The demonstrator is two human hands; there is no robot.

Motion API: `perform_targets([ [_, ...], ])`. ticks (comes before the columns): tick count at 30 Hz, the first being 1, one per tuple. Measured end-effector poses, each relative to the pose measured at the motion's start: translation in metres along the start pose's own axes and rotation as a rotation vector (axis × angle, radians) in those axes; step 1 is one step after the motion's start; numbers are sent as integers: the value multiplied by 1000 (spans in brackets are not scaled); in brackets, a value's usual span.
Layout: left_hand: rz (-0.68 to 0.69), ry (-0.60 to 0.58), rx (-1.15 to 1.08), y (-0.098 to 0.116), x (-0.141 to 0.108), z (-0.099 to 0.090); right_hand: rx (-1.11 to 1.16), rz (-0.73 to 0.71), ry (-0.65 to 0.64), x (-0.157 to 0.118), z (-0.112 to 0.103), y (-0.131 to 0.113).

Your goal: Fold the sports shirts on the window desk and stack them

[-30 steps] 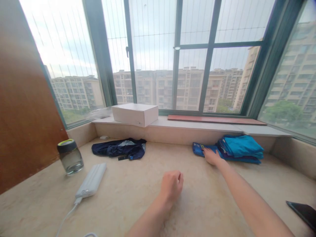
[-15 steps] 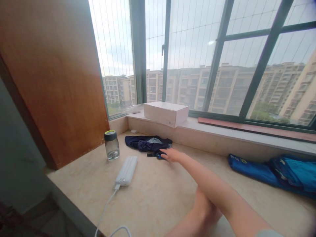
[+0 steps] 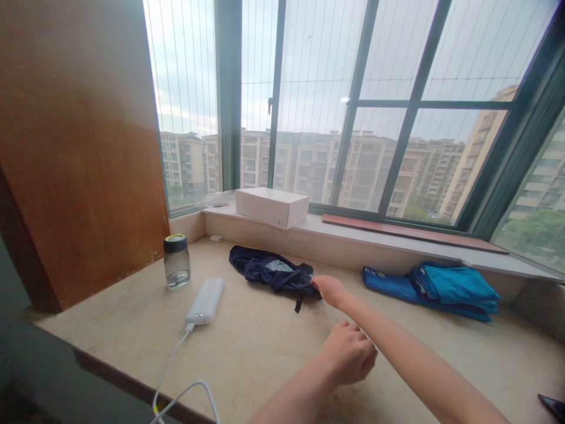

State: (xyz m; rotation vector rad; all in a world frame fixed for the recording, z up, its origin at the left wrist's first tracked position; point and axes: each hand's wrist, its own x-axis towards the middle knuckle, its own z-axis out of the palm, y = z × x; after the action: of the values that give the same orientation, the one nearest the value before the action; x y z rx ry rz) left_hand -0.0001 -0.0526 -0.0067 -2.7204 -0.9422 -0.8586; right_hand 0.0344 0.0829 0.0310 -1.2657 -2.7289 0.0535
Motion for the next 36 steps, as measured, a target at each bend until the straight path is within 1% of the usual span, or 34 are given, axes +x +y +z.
perform_targets([
  [2,-113,91,17,-1,-7,-20,59,31,116,-41,-11,19],
  [4,-250,191,55,-8,-15,-42,199,41,291,-81,-25,37],
  [5,-328,211,72,-13,-17,-51,285,39,387,-100,-34,45],
  [7,-438,151,76,-24,-19,-62,450,33,527,-132,-54,56],
  [9,-532,35,18,-34,-17,-63,579,37,565,-155,-76,63],
  [10,-557,-31,-52,-37,-14,-61,647,45,576,-163,-86,66],
  [12,-562,-138,-218,-37,-6,-54,797,97,601,-176,-101,74],
  [13,-546,-166,-287,-35,-2,-50,878,149,616,-181,-105,79],
  [14,-525,-170,-330,-32,2,-47,957,212,623,-188,-107,84],
  [15,-509,-149,-346,-28,6,-44,1024,278,621,-195,-106,88],
  [17,-501,-49,-338,-20,13,-42,1090,380,563,-212,-97,94],
  [19,-540,79,-354,-14,19,-41,1043,415,422,-230,-82,92],
  [21,-584,185,-423,-9,26,-43,925,371,255,-245,-66,84],
  [22,-601,223,-469,-7,28,-44,866,318,195,-249,-58,78],
  [23,-614,252,-516,-5,31,-46,815,250,167,-252,-51,72],
  [24,-621,271,-558,-3,33,-49,773,179,169,-253,-46,66],
  [26,-632,289,-617,1,34,-57,726,86,214,-249,-39,58],
  [27,-634,295,-631,2,34,-63,716,79,232,-246,-38,55],
  [29,-627,310,-635,3,30,-80,718,130,245,-241,-40,52],
  [31,-623,355,-583,5,25,-102,801,153,214,-239,-47,49],
  [33,-632,436,-457,8,19,-127,985,121,152,-242,-57,42],
  [36,-683,600,-176,20,7,-165,1306,89,58,-252,-75,23],
])
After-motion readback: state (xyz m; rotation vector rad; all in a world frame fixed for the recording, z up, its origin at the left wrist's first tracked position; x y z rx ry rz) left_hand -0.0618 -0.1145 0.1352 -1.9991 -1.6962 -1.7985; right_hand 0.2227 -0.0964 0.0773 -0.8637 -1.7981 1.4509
